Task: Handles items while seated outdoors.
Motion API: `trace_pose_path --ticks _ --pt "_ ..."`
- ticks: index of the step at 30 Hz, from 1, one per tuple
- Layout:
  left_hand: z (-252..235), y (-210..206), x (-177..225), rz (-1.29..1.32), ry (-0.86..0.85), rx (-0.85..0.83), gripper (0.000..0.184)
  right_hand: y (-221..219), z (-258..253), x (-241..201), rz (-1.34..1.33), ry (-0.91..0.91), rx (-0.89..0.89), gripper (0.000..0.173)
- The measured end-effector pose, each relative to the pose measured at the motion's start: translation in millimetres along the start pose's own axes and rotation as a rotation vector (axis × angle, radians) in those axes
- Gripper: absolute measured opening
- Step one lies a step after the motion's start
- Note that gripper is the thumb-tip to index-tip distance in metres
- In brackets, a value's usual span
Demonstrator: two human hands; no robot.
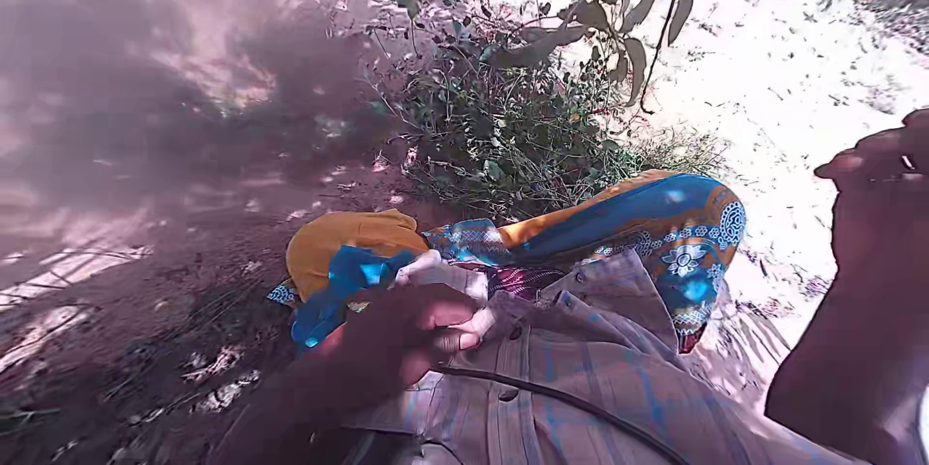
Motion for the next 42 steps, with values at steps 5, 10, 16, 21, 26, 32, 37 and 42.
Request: trace_pose_path --ticks 5,10,16,21,26,32,37,42 --pt "24 -8 36 0.044 -0.122 -0.017 0.034 -80 101 38 0.176 -0.372 -0.767 0.025" --pt "29 -15 51 -0.143 -0.219 -0.067 0.03 -135 144 58 0.472 -0.019 -1.392 0.032" --pt "40 -21 64 -0.222 -0.195 -0.042 0.027 -157 158 73 0.477 0.266 -1.452 0.03" --pt "38 -21 68 -0.201 -0.123 -0.047 0.023 -178 167 54 0.603 0.482 -1.403 0.026" --pt "39 -25 62 -0.209 -0.188 -0.049 0.028 -157 117 70 0.659 0.754 -0.826 0.01" --pt "57 -48 16 -0.277 -0.149 -0.01 0.026 -100 73 119 1.297 0.318 -0.701 0.022" --pt "68 -63 -16 -0.26 -0.15 -0.037 0.028 -130 85 86 0.838 0.233 -1.018 0.034" --pt "29 -28 60 -0.285 -0.129 -0.033 0.028 -162 146 77 0.488 0.243 -1.44 0.04"
Point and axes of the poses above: each hand's wrist, its own z-axis away from the middle knuckle, its own y-axis out of the back of the hand, x = y × z, the point moved 2 cm from there along -z, towards the middle knuckle, and after that the axes turned 14 degrees about x, right-handed, at the moved point
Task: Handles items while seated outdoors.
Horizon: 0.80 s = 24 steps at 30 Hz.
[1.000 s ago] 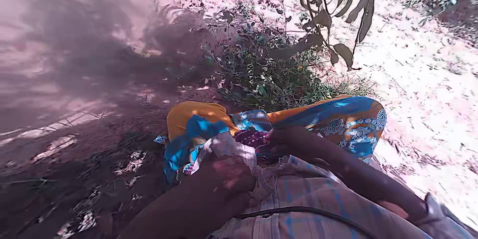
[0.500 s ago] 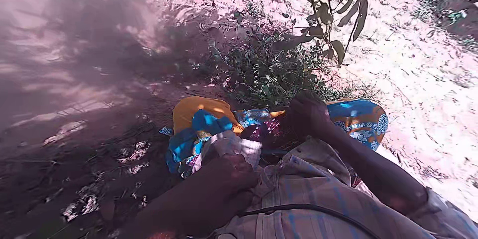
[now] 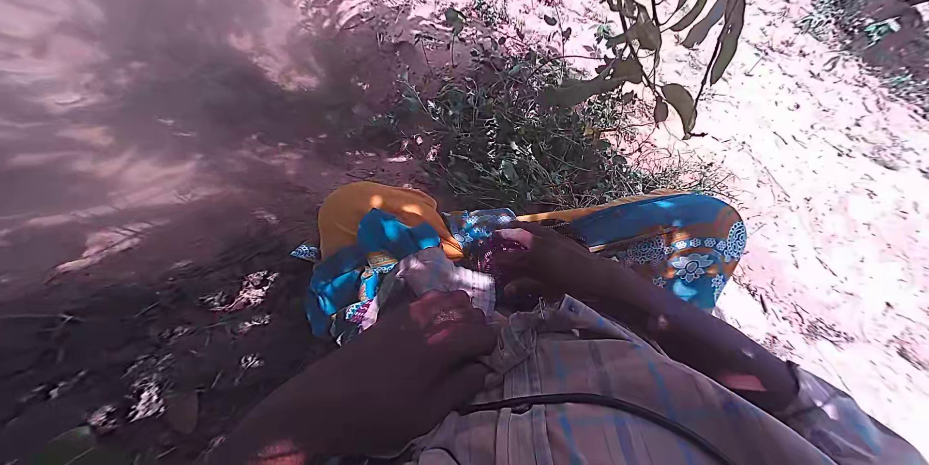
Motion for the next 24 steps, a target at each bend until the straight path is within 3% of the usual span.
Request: trace_pose_path --ticks 3,7,11,17,20,24 --pt "0 2 2 0.015 0.014 0.0 0.028 -18 -14 -4 0.062 0.163 0.14 0.025" --pt "5 1 1 0.006 0.012 -0.007 0.029 -8 -16 0 0.354 0.296 0.496 0.012" --pt "3 3 5 0.022 0.014 -0.012 0.029 1 -5 19 0.345 0.088 0.578 0.007" --pt "8 -3 -4 0.055 0.018 -0.051 0.031 54 2 54 0.393 -0.368 0.724 0.028" --pt "10 -12 -13 0.028 0.03 -0.088 0.032 59 0 61 0.449 -0.411 0.784 0.031" --pt "9 -9 -9 0.018 0.042 -0.063 0.031 44 -21 84 0.482 -0.531 0.722 0.031"
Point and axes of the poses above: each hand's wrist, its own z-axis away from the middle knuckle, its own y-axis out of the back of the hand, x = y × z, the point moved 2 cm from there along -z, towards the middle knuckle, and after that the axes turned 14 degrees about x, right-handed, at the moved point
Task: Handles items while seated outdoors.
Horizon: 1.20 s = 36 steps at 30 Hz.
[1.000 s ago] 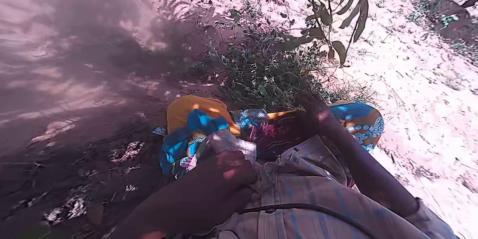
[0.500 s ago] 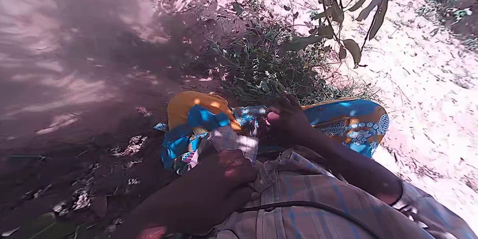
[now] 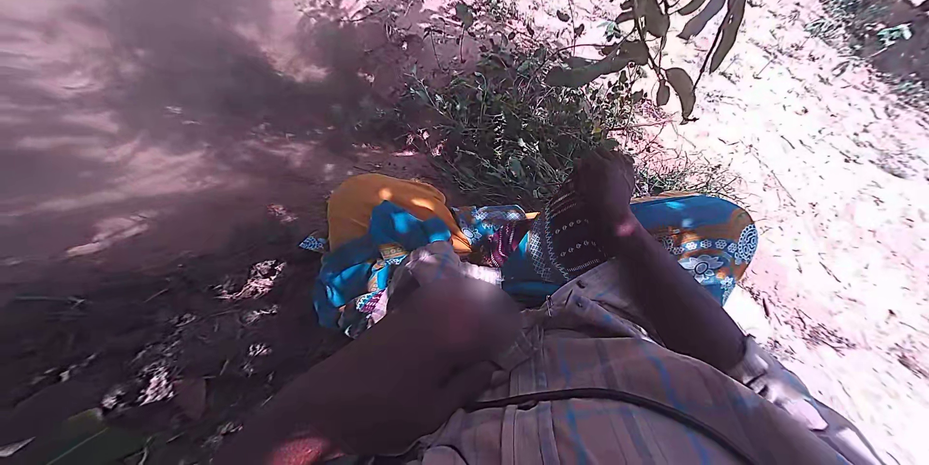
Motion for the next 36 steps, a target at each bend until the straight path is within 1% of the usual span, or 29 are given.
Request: trace_pose_path --ticks 2,3,4,5,6,8,10,11,12,13,14,16,18,19,20,21,23,24,25,27,28,29,30,31,32,34,36 --pt "0 3 3 -0.007 0.001 0.024 0.031 -13 -2 0 0.038 -0.086 -0.088 0.03" --pt "2 4 4 -0.02 0.0 0.041 0.031 -15 -1 -1 0.042 -0.118 -0.165 0.031" --pt "3 5 6 -0.035 -0.006 0.059 0.031 -13 -1 -2 0.039 -0.138 -0.256 0.032" --pt "4 5 4 -0.035 0.001 0.045 0.032 -9 -2 -4 0.027 -0.121 -0.327 0.032" --pt "5 3 2 -0.041 0.0 0.049 0.033 -1 -3 -7 -0.011 -0.066 -0.38 0.03" --pt "3 3 1 -0.047 -0.01 0.052 0.034 16 4 -16 -0.163 0.141 -0.452 0.026" --pt "-2 10 9 -0.06 -0.011 0.069 0.035 19 20 -29 -0.251 0.301 -0.614 0.044" --pt "-4 12 11 -0.067 -0.017 0.079 0.036 16 28 -36 -0.244 0.345 -0.715 0.049" --pt "-6 12 10 -0.069 -0.022 0.079 0.036 12 36 -41 -0.219 0.387 -0.786 0.047" --pt "-7 11 9 -0.074 -0.032 0.079 0.036 8 41 -43 -0.204 0.426 -0.795 0.041" --pt "-9 11 9 -0.078 -0.041 0.08 0.036 6 45 -42 -0.223 0.454 -0.715 0.033" --pt "-11 13 8 -0.085 -0.053 0.084 0.036 13 44 -40 -0.3 0.497 -0.316 0.017" --pt "-12 12 9 -0.072 -0.03 0.074 0.036 30 33 -41 -0.314 0.515 -0.069 0.009" --pt "-12 12 10 -0.057 -0.018 0.065 0.036 39 28 -41 -0.287 0.493 0.007 0.007" --pt "-13 12 12 -0.036 -0.01 0.055 0.035 48 19 -35 -0.248 0.424 0.068 0.01" --pt "-14 12 12 -0.007 -0.004 0.044 0.035 57 6 -22 -0.203 0.305 0.132 0.014" --pt "-13 9 12 0.023 0.006 0.035 0.034 76 -13 19 -0.125 -0.025 0.099 0.025" --pt "-10 7 10 0.019 0.004 0.03 0.035 82 -11 40 -0.094 -0.158 0.07 0.028" --pt "-7 4 5 0.006 -0.002 0.025 0.036 84 -4 57 -0.067 -0.25 0.072 0.031" --pt "-6 -1 2 -0.002 0.005 0.01 0.038 88 9 82 -0.047 -0.296 0.136 0.033" --pt "-6 -2 3 -0.004 0.014 -0.008 0.039 93 11 83 -0.066 -0.27 0.163 0.032" --pt "-7 -2 4 -0.009 0.011 -0.01 0.038 101 6 72 -0.124 -0.188 0.179 0.031" --pt "-9 0 6 -0.01 0.012 -0.018 0.039 110 0 55 -0.191 -0.083 0.157 0.029" --pt "-10 1 9 -0.014 0.012 -0.019 0.039 118 -4 36 -0.255 0.013 0.08 0.027" --pt "-11 1 13 -0.025 -0.009 0.012 0.04 120 -4 16 -0.304 0.106 -0.013 0.03" --pt "-13 4 21 -0.055 -0.065 0.098 0.039 111 13 -20 -0.366 0.234 -0.289 0.039" --pt "-13 6 24 -0.069 -0.074 0.114 0.038 79 36 -45 -0.388 0.29 -0.608 0.047"
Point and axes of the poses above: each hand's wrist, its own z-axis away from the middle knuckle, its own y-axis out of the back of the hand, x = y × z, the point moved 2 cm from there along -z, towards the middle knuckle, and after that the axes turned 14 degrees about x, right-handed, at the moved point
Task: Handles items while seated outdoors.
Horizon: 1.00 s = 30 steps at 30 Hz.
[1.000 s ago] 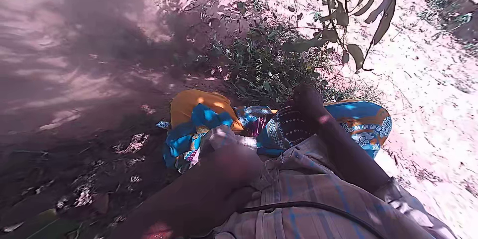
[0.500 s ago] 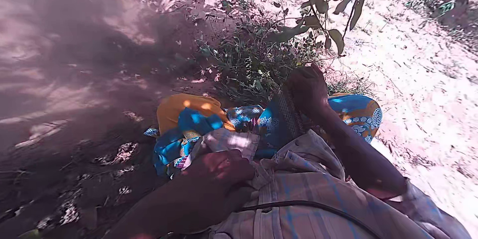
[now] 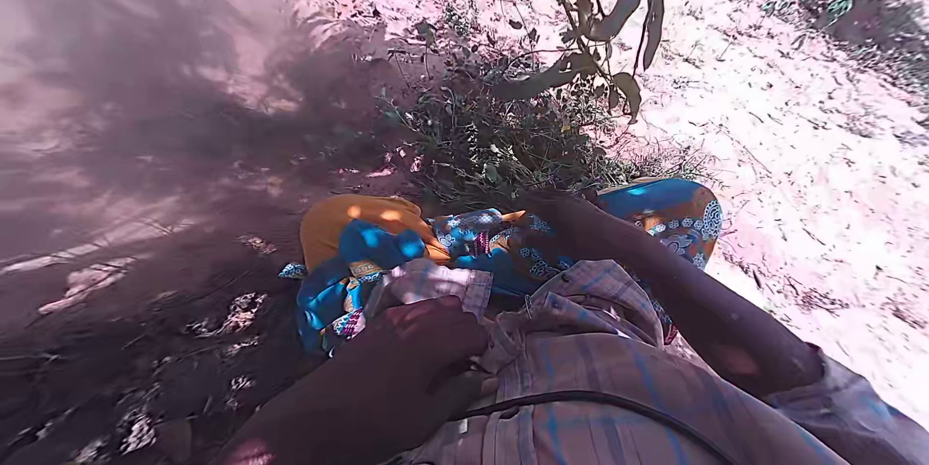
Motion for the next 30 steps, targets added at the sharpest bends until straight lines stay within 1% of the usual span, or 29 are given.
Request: trace_pose_path --ticks 1,2,3,4,5,7,8,9,10,11,12,13,14,16,17,18,19,20,21,22,23,24,25,26,28,30 --pt "1 1 1 -0.004 -0.002 0.008 0.038 -24 -4 1 -0.012 -0.002 -0.131 0.047" --pt "2 1 1 -0.008 -0.005 0.008 0.039 -45 -8 2 -0.022 -0.005 -0.211 0.043" --pt "4 2 2 -0.016 -0.012 0.007 0.039 -56 -10 1 -0.038 -0.028 -0.215 0.038" --pt "5 3 2 -0.025 -0.017 0.006 0.038 -58 -10 -2 -0.049 -0.06 -0.138 0.033" --pt "6 3 2 -0.035 -0.017 0.014 0.038 -53 -10 -4 -0.041 -0.063 0.015 0.029" --pt "9 2 3 -0.047 -0.001 0.032 0.037 -38 -8 2 0.062 0.058 0.39 0.02" --pt "9 1 3 -0.048 -0.003 0.037 0.037 -30 -7 8 0.124 0.1 0.518 0.019" --pt "9 0 2 -0.049 -0.011 0.039 0.038 -19 -4 17 0.192 0.086 0.619 0.02" --pt "9 -1 1 -0.048 -0.02 0.04 0.039 -3 -2 31 0.257 0.024 0.728 0.022" --pt "8 -2 0 -0.039 -0.025 0.039 0.04 19 3 49 0.284 -0.086 0.807 0.026" --pt "9 -2 -1 -0.034 -0.019 0.037 0.04 42 12 66 0.294 -0.231 0.83 0.031" --pt "10 -3 -2 -0.049 -0.014 0.036 0.039 59 24 83 0.297 -0.355 0.821 0.034" --pt "13 -4 -4 -0.051 -0.013 0.036 0.039 65 35 97 0.299 -0.435 0.801 0.034" --pt "25 -20 -21 -0.016 -0.049 0.099 0.037 61 50 111 0.293 -0.468 0.744 0.025" --pt "33 -35 -33 -0.01 -0.099 0.192 0.037 61 52 105 0.258 -0.434 0.727 0.024" --pt "34 -41 -38 -0.005 -0.124 0.246 0.037 61 50 91 0.216 -0.368 0.722 0.026" --pt "26 -32 -32 -0.007 -0.094 0.183 0.036 62 48 69 0.169 -0.284 0.716 0.024" --pt "13 -16 -19 -0.009 -0.034 0.069 0.036 61 47 46 0.113 -0.192 0.674 0.02" --pt "4 -7 -11 -0.011 0.003 -0.009 0.038 56 48 27 0.012 -0.106 0.573 0.017" --pt "-1 -2 -7 -0.024 0.012 -0.039 0.038 47 48 14 -0.088 -0.052 0.377 0.02" --pt "-3 -1 -7 -0.029 0.008 -0.035 0.039 33 47 7 -0.153 -0.05 0.113 0.023" --pt "-3 -2 -8 -0.034 -0.002 -0.017 0.04 17 44 5 -0.128 -0.066 -0.117 0.026" --pt "-3 -2 -8 -0.04 -0.005 -0.003 0.04 -1 40 7 -0.041 -0.077 -0.239 0.026" --pt "-3 -3 -9 -0.041 -0.004 0.004 0.04 -17 37 12 0.056 -0.109 -0.279 0.027" --pt "-3 -3 -11 -0.012 0.023 -0.001 0.041 -39 29 22 0.187 -0.148 -0.233 0.033" --pt "-2 -2 -12 0.006 0.045 -0.016 0.042 -54 21 29 0.19 -0.132 -0.228 0.038"
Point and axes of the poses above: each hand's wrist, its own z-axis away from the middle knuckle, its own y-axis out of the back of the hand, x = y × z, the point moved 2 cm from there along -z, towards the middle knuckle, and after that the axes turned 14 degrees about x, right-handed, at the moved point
